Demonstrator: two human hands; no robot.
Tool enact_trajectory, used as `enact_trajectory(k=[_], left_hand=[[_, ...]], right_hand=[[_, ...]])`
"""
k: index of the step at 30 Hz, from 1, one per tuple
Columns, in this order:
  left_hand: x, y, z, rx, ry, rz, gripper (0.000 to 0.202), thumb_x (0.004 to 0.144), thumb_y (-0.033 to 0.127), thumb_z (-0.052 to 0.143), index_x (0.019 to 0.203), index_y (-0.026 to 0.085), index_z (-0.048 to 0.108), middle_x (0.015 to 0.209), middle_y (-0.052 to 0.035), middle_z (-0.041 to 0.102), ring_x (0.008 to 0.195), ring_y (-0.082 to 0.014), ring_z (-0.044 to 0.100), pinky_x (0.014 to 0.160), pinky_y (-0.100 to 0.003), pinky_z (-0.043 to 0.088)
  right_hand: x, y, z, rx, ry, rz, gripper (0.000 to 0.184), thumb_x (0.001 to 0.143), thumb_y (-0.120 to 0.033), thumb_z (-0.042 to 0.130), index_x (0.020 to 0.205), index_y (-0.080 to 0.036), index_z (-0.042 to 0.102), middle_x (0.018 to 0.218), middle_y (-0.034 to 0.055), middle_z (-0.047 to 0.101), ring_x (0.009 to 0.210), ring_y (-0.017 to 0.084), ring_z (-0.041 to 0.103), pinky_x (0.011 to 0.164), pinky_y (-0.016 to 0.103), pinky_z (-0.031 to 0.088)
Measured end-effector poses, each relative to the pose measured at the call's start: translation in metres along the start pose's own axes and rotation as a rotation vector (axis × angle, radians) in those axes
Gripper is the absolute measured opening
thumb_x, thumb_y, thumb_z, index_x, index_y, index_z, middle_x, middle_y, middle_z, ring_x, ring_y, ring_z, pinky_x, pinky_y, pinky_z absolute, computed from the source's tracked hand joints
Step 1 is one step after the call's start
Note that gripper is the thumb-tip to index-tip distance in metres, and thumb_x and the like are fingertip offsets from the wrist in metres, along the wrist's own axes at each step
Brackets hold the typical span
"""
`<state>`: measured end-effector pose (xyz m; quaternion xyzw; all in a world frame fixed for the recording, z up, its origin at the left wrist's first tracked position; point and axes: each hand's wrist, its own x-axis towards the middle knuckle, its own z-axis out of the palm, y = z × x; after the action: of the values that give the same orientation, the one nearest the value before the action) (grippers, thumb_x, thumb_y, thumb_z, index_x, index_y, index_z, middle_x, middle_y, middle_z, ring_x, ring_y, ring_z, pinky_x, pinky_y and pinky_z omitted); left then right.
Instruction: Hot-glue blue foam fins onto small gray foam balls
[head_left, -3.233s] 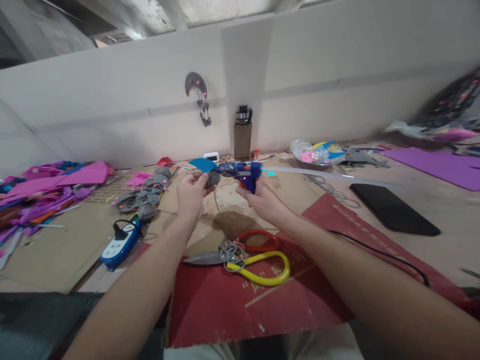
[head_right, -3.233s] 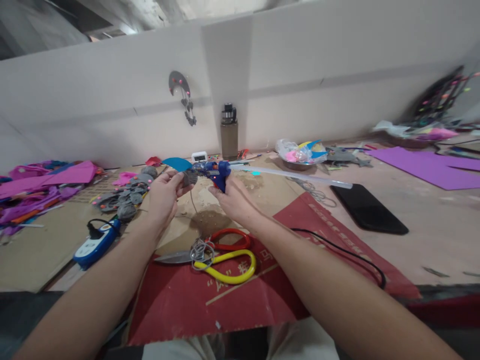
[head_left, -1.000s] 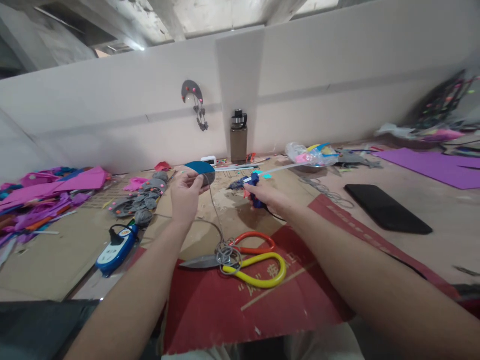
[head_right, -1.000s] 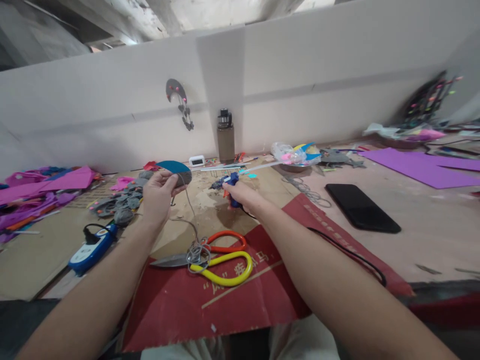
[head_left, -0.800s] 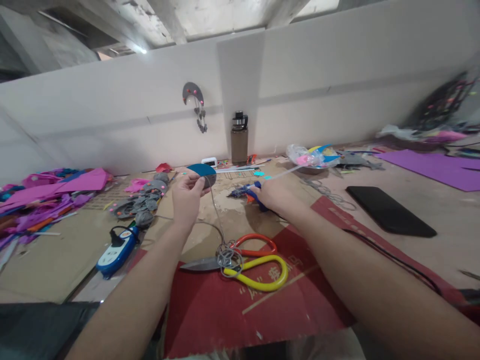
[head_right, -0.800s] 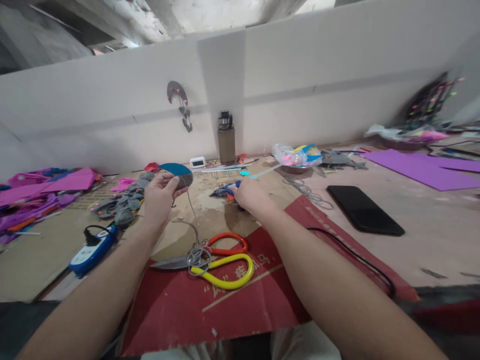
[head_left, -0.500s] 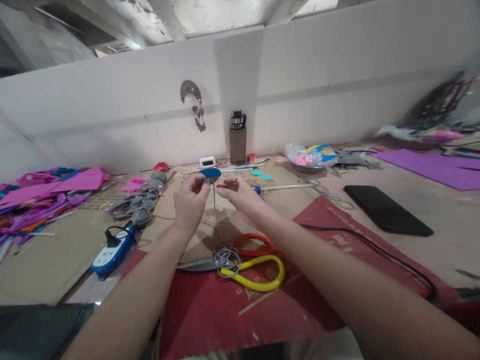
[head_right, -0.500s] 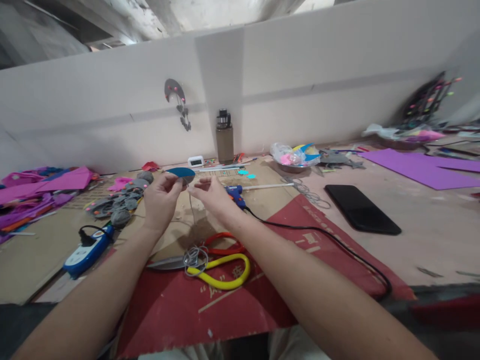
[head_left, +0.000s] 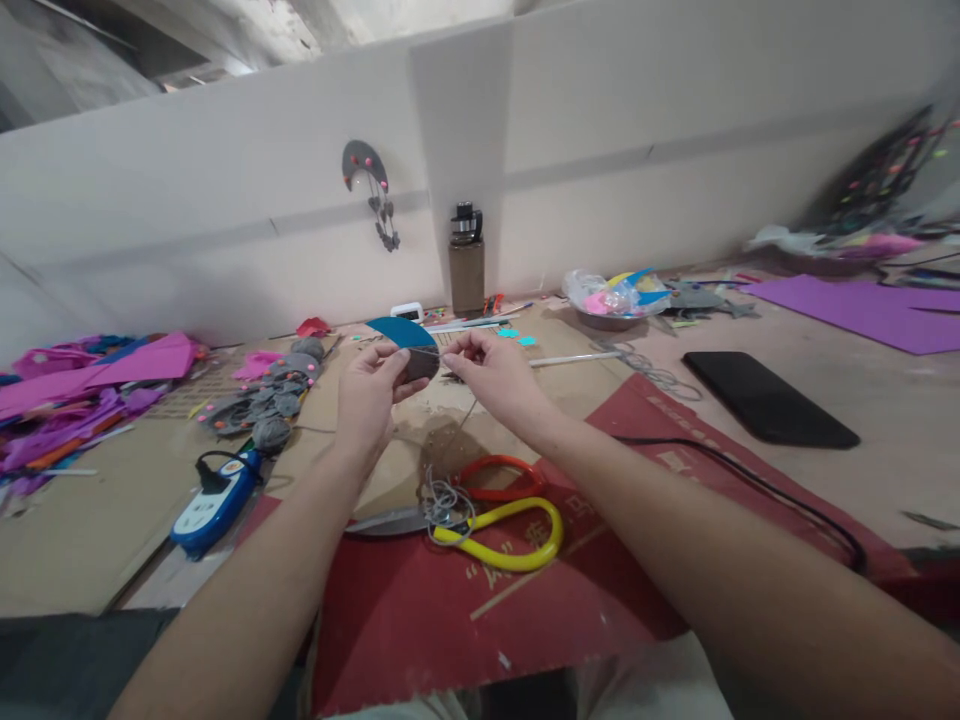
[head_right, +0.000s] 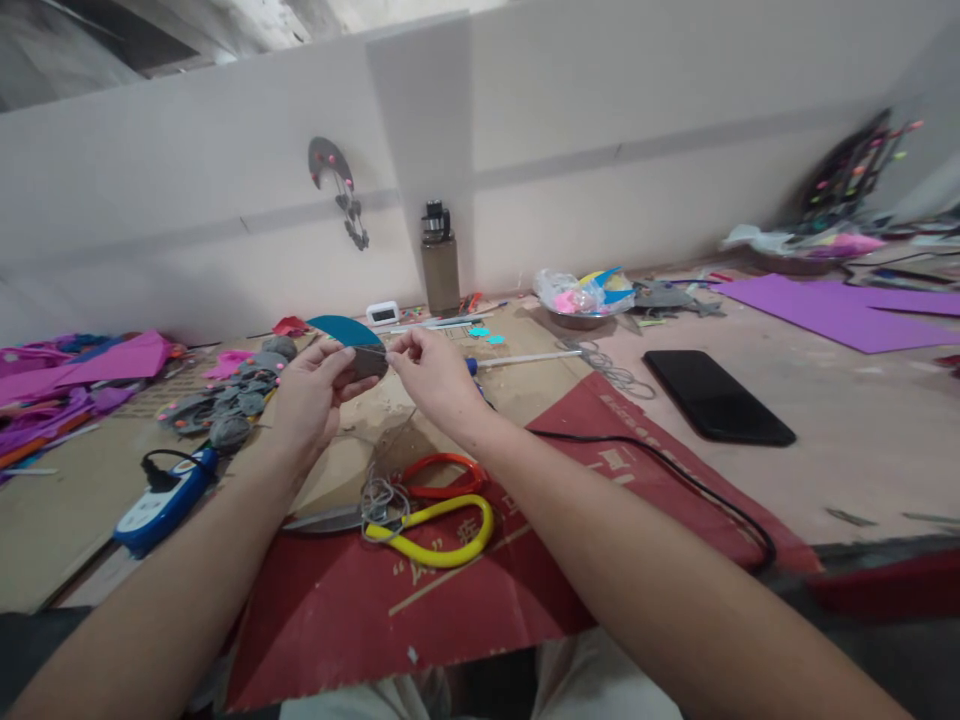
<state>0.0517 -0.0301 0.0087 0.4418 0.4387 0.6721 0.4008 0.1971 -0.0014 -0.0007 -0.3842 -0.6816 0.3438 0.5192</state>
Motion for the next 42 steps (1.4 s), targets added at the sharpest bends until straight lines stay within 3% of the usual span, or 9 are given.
enact_trajectory(k=[3, 7, 24, 42], left_hand=[[-0.0014, 0.0015, 0.001, -0.006, -0.013, -0.043, 0.022, 0.063, 0.024, 0.072, 0.07, 0.015, 0.053, 0.07, -0.0004, 0.062, 0.062, -0.0124, 0.062, 0.057, -0.03, 0.059], [-0.001, 0.0009, 0.0008, -0.011, -0.03, -0.085, 0.018, 0.065, 0.022, 0.069, 0.07, 0.015, 0.053, 0.069, 0.0001, 0.061, 0.06, -0.0116, 0.062, 0.055, -0.028, 0.058], [-0.0008, 0.0018, -0.0001, -0.046, -0.075, -0.162, 0.018, 0.064, 0.022, 0.07, 0.071, 0.016, 0.055, 0.063, 0.0024, 0.056, 0.051, -0.009, 0.056, 0.052, -0.028, 0.058], [0.0018, 0.0033, -0.0009, -0.12, -0.121, -0.326, 0.015, 0.07, 0.019, 0.06, 0.081, 0.01, 0.064, 0.066, -0.0053, 0.068, 0.054, -0.0129, 0.062, 0.048, -0.023, 0.053]], right_hand=[[-0.0001, -0.0029, -0.0054, -0.197, 0.042, -0.107, 0.007, 0.078, -0.023, 0.056, 0.074, -0.019, 0.06, 0.074, 0.0008, 0.054, 0.073, 0.015, 0.048, 0.071, 0.03, 0.039], [-0.0015, -0.0065, -0.0086, -0.269, 0.094, -0.156, 0.007, 0.079, -0.023, 0.057, 0.075, -0.019, 0.061, 0.079, 0.0028, 0.053, 0.08, 0.017, 0.048, 0.077, 0.032, 0.039], [-0.003, -0.0036, -0.0097, -0.231, 0.106, -0.162, 0.008, 0.081, -0.024, 0.054, 0.077, -0.019, 0.059, 0.083, 0.0033, 0.052, 0.079, 0.016, 0.048, 0.075, 0.031, 0.039], [-0.006, 0.0008, -0.0042, -0.042, 0.058, -0.31, 0.007, 0.077, -0.014, 0.054, 0.073, -0.019, 0.058, 0.076, 0.0007, 0.054, 0.078, 0.015, 0.051, 0.073, 0.03, 0.04]])
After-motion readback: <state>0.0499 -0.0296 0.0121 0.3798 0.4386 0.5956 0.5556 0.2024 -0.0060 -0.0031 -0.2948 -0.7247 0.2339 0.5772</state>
